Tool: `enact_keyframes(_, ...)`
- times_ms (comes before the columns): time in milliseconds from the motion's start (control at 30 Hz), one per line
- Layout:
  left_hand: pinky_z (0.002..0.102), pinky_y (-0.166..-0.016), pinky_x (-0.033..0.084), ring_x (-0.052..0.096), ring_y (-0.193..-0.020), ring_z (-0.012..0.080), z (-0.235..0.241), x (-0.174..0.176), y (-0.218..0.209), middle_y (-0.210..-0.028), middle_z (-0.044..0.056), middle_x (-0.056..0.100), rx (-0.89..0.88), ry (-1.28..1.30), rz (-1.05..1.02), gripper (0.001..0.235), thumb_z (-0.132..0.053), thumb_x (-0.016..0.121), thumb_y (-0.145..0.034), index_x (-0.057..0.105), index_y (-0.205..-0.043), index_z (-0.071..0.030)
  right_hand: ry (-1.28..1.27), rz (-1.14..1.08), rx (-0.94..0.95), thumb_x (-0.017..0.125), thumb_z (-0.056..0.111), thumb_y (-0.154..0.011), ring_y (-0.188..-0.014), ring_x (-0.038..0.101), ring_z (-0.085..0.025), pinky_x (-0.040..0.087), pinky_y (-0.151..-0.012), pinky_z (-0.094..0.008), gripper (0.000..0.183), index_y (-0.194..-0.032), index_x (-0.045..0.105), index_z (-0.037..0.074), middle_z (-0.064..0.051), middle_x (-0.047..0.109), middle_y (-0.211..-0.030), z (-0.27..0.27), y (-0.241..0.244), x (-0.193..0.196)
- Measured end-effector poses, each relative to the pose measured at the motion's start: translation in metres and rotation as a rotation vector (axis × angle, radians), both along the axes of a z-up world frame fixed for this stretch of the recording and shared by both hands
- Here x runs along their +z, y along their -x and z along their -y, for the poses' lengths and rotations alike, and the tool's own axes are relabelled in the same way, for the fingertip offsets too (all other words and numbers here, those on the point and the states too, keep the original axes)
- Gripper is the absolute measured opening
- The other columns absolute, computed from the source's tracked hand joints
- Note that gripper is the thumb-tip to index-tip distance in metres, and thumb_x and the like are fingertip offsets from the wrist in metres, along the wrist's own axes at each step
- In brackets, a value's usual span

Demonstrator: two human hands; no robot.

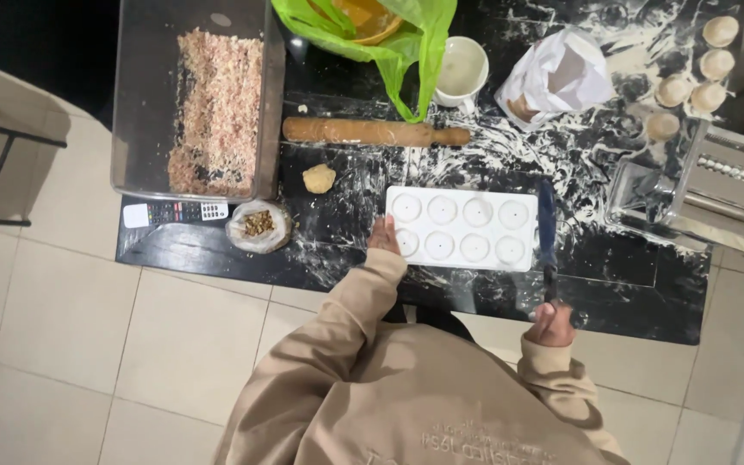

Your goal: Making handmade dumplings by filling dough circles and shaping them.

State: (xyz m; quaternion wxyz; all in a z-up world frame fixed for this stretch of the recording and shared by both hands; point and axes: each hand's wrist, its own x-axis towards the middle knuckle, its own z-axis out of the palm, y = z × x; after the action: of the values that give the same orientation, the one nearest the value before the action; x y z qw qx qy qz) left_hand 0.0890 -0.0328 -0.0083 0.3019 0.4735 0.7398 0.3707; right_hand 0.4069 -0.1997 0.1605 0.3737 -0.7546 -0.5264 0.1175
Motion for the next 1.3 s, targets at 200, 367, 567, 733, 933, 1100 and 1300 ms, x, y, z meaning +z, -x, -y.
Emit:
enact_keyframes(200, 0.039, -0.087, 0.053, 0.062, -0.102, 0.027, 0.031, -0.032, 0.069, -0.113, 0.014, 0.066, 0.144, 0.018, 1.282, 0.041, -0.043, 0.05, -0.116, 0.062, -0.122, -0.004, 0.051, -0.088, -0.082, 0.042, 0.037, -0.114, -0.06, 0.058, -0.019, 0.047, -0.058, -0.034, 0.037, -0.106, 0.056, 0.004, -0.007, 0.059, -0.071, 0.008, 0.019, 0.037)
enact_keyframes(367, 0.033, -0.082, 0.052, 0.06, -0.09, 0.0221, 0.06, 0.08, 0.112, -0.101, 0.009, 0.065, 0.149, 0.219, 0.903, 0.042, -0.045, 0.044, -0.108, 0.062, -0.111, -0.007, 0.056, -0.105, -0.037, 0.041, 0.039, -0.115, -0.058, 0.052, -0.018, 0.043, -0.057, -0.035, 0.039, -0.101, 0.053, 0.005, -0.006, 0.054, -0.07, 0.018, 0.023, 0.033)
enact_keyframes(567, 0.034, -0.07, 0.049, 0.057, -0.08, 0.018, 0.075, 0.088, 0.13, -0.09, 0.006, 0.068, 0.105, 0.085, 0.503, 0.046, -0.048, 0.049, -0.109, 0.066, -0.105, -0.005, 0.047, -0.211, -0.05, 0.04, 0.036, -0.117, -0.06, 0.048, -0.014, 0.041, -0.058, -0.032, 0.037, -0.099, 0.052, 0.007, -0.005, 0.055, -0.075, 0.004, 0.032, 0.035)
enact_keyframes(733, 0.033, -0.067, 0.049, 0.059, -0.079, 0.0173, 0.041, 0.091, 0.11, -0.09, 0.006, 0.068, 0.102, 0.031, 0.474, 0.044, -0.043, 0.045, -0.111, 0.065, -0.106, -0.005, -0.034, -0.354, 0.028, 0.041, 0.032, -0.12, -0.069, 0.05, -0.012, 0.043, -0.065, -0.028, 0.032, -0.107, 0.056, 0.007, -0.003, 0.058, -0.085, -0.024, 0.038, 0.052)
enact_keyframes(933, 0.041, -0.063, 0.05, 0.064, -0.073, 0.033, -0.02, 0.062, 0.022, -0.086, 0.02, 0.067, -0.008, -0.007, 0.139, 0.039, -0.04, 0.044, -0.111, 0.062, -0.101, -0.006, 0.05, -0.205, -0.008, 0.048, 0.023, -0.115, -0.064, 0.057, -0.02, 0.047, -0.061, -0.035, 0.018, -0.113, 0.056, 0.007, -0.008, 0.068, -0.09, -0.017, 0.004, 0.009)
enact_keyframes(1100, 0.051, -0.061, 0.043, 0.056, -0.068, 0.0449, -0.035, 0.058, -0.06, -0.076, 0.024, 0.062, -0.074, -0.112, -0.08, 0.037, -0.04, 0.049, -0.11, 0.058, -0.096, -0.007, 0.165, 0.021, -0.037, 0.052, 0.018, -0.11, -0.085, 0.065, -0.049, 0.05, -0.067, -0.053, 0.02, -0.126, 0.057, 0.008, -0.024, 0.066, -0.093, 0.0, -0.006, -0.003)
enact_keyframes(1300, 0.053, -0.059, 0.042, 0.054, -0.062, 0.0446, -0.036, 0.07, -0.103, -0.07, 0.023, 0.058, 0.002, -0.002, 0.037, 0.037, -0.044, 0.047, -0.108, 0.058, -0.097, -0.011, 0.079, 0.132, -0.169, 0.048, 0.015, -0.109, -0.085, 0.064, -0.048, 0.05, -0.07, -0.054, 0.032, -0.139, 0.054, 0.006, -0.024, 0.065, -0.103, 0.019, -0.019, -0.011)
